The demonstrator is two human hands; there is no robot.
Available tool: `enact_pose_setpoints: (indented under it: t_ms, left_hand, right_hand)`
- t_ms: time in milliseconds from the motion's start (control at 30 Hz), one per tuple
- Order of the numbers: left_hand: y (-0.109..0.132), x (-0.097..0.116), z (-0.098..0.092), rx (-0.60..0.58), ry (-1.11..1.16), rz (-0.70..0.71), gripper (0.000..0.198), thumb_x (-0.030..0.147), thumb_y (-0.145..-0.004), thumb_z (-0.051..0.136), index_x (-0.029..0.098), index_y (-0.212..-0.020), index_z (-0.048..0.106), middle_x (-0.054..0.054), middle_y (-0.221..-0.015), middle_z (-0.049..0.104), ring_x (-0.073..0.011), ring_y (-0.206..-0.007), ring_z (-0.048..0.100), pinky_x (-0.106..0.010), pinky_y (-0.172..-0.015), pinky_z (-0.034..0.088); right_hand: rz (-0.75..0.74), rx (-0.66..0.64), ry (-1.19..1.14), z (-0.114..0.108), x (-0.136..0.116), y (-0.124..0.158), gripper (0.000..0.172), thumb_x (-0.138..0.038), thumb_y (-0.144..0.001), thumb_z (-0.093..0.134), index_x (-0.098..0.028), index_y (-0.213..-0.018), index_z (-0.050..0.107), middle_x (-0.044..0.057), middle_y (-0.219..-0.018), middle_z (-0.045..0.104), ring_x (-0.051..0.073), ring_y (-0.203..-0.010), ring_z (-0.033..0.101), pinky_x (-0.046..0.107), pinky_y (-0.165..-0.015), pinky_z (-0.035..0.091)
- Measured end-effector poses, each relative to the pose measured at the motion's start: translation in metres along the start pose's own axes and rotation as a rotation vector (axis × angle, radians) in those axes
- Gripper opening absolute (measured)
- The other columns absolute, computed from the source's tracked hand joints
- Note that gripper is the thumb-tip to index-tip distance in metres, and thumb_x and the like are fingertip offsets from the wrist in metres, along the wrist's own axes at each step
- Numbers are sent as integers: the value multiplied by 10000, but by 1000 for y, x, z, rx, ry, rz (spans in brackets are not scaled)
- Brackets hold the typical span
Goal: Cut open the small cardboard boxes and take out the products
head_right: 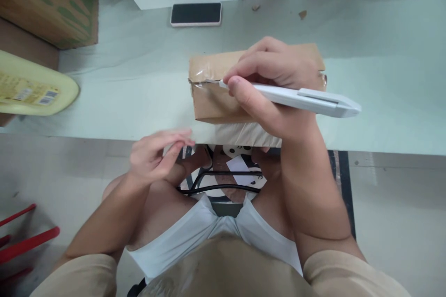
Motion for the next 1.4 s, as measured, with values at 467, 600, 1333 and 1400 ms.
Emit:
enact_pose_setpoints:
  t_ms: [467,600,1333,1400]
  left_hand:
    - [-56,-88,47,359,244,-220,686,783,-907,498,380,-1462,478,-92,-1588,478,-339,-1487,470,-514,-1144,483]
    - [-57,-90,60,243,256,-138,665,718,-956,488,370,-1518,424,-87,-1630,436,-342,-1556,367,-550,-1241,379]
    - [-55,-94,67,312,309,-122,682,696,-942,534,355,-1521,420,-94,-1585,481,-326,-1507,434,-513,-1212,433]
    - [-55,-97,68,309,323,-141,720,725,-924,542,360,-1528,403,-88,-1600,472,-315,-1491,458,-483,-1192,457]
  right_hand:
    - [-200,24,-112,3,-5,0,82,-268,-878,720,-279,-838,790,16,-805,716,166,-679,653,324,-578,516]
    - [-188,-66,-42,7,-7,-2,60,-313,-872,739,-298,-868,796,22,-849,741,174,-701,673,320,-592,545]
    - [-127,1,38,11,-10,-4,127,-212,-882,656,-295,-875,752,15,-799,711,187,-686,649,353,-593,521]
    - [-109,26,-3,11,-6,-3,89,-253,-878,669,-294,-888,747,20,-781,696,195,-671,641,354,-549,500]
Point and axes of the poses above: each hand's wrist, its own y-axis away from the middle knuckle, its own z-axis out of the palm, x = y × z, the point moved 6 cm from there along -y, towards the middle knuckle
